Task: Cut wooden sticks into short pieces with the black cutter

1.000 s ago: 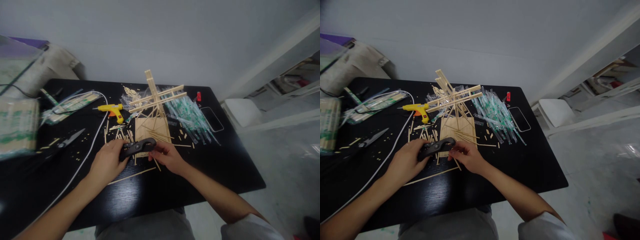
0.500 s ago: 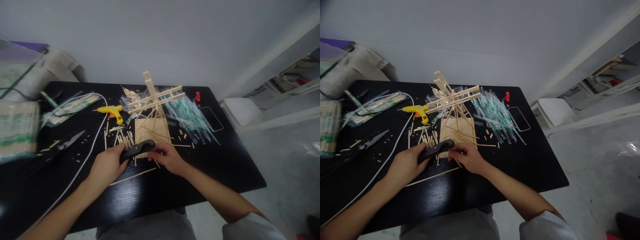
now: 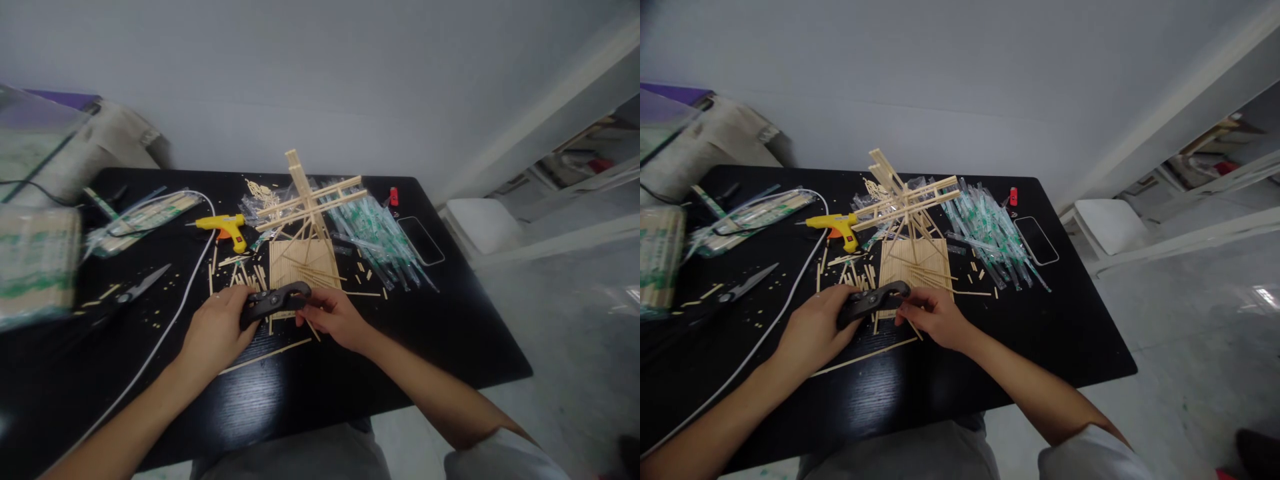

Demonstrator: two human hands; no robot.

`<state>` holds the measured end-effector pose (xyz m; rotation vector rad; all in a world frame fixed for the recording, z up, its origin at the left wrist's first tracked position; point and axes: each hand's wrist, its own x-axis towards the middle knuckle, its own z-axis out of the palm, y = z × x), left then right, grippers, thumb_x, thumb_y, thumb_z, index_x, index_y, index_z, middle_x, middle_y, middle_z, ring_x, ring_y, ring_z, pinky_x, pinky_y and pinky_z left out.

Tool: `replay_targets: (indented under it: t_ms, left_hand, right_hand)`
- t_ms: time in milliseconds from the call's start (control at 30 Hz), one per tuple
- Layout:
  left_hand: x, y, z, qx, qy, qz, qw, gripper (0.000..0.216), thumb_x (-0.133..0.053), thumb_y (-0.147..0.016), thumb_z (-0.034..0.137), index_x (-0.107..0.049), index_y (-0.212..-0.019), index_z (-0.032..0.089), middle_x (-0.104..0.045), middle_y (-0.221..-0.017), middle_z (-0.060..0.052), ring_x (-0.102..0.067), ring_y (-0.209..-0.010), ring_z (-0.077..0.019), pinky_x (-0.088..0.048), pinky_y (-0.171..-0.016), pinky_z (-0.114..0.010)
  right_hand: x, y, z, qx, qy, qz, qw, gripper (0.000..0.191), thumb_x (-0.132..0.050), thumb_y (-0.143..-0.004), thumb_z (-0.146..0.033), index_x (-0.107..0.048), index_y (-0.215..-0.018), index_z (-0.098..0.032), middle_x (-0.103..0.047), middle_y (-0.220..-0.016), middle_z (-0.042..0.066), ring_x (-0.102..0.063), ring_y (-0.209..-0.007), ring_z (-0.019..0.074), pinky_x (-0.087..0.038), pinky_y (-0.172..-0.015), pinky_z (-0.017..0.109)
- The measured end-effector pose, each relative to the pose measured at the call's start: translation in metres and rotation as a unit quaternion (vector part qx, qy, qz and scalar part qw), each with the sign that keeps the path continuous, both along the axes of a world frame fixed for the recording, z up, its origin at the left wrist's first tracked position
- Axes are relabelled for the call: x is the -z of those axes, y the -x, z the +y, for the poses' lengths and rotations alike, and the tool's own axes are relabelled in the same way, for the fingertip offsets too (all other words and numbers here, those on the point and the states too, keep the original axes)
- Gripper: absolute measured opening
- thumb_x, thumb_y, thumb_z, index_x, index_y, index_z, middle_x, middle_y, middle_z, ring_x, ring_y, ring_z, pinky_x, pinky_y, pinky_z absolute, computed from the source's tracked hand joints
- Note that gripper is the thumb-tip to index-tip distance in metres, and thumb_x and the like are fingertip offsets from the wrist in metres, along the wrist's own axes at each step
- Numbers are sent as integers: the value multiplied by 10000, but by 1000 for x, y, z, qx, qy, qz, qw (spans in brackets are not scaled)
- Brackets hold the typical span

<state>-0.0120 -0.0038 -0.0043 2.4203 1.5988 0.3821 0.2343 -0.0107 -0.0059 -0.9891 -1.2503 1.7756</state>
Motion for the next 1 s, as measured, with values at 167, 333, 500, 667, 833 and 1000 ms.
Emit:
replay_targets:
  t_ms: [167, 333, 500, 667, 833, 1000]
  left_hand:
    - [0, -1, 0, -3, 4, -2, 1000, 239, -559, -867, 265, -606, -1091, 195, -717, -1028, -100, -688, -918, -304, -537, -816, -407]
    - [0, -1, 0, 1, 0, -5, 1000, 255, -556, -872, 260, -601, -1112, 187, -714, -1051, -113, -680, -951, -313, -534, -841, -421]
    - [-1, -1, 1, -2, 1, -13, 1000, 261, -557, -859, 247, -603, -1111, 195, -714, -1058, -108, -675, -970, -306, -531, -860, -418]
    - [-1, 0, 0, 2, -4, -10, 1000, 258, -554, -872, 259, -601, -1116, 189, -709, -1064, -114, -672, -971, -309, -533, -858, -422]
    - [0, 0, 0, 2, -10, -7, 1000, 249, -557, -879, 265, -605, -1112, 192, -710, -1046, -108, -679, -952, -311, -540, -836, -419]
    - [1, 0, 0, 6, -16, -3, 1000, 257, -565, -878, 250, -594, -1125, 184, -702, -1053, -111, -671, -956, -309, -534, -850, -417]
  right_hand:
    - [0, -1, 1, -1, -13, -15, 1000, 337, -716, -881, -498, -694, -856, -163, -652, -712, 6, -389, -490, 72, -252, -461, 230]
    - [1, -1, 1, 3, -15, -15, 1000, 342, -714, -882, -500, -703, -848, -161, -646, -707, 5, -384, -493, 73, -251, -465, 229]
    - [0, -1, 0, 5, -9, -23, 1000, 352, -722, -869, -518, -711, -851, -167, -656, -717, 7, -401, -499, 81, -270, -463, 229]
    - [-1, -1, 0, 8, -4, -18, 1000, 352, -728, -863, -520, -709, -864, -169, -665, -718, 8, -404, -494, 81, -273, -464, 231]
    - [-2, -1, 1, 7, -7, -21, 1000, 350, -723, -867, -517, -709, -849, -168, -662, -713, 4, -398, -487, 74, -269, -463, 228]
    - [-1, -1, 1, 2, -1, -1, 1000, 339, -723, -869, -503, -701, -849, -166, -661, -708, -1, -397, -471, 66, -272, -454, 221]
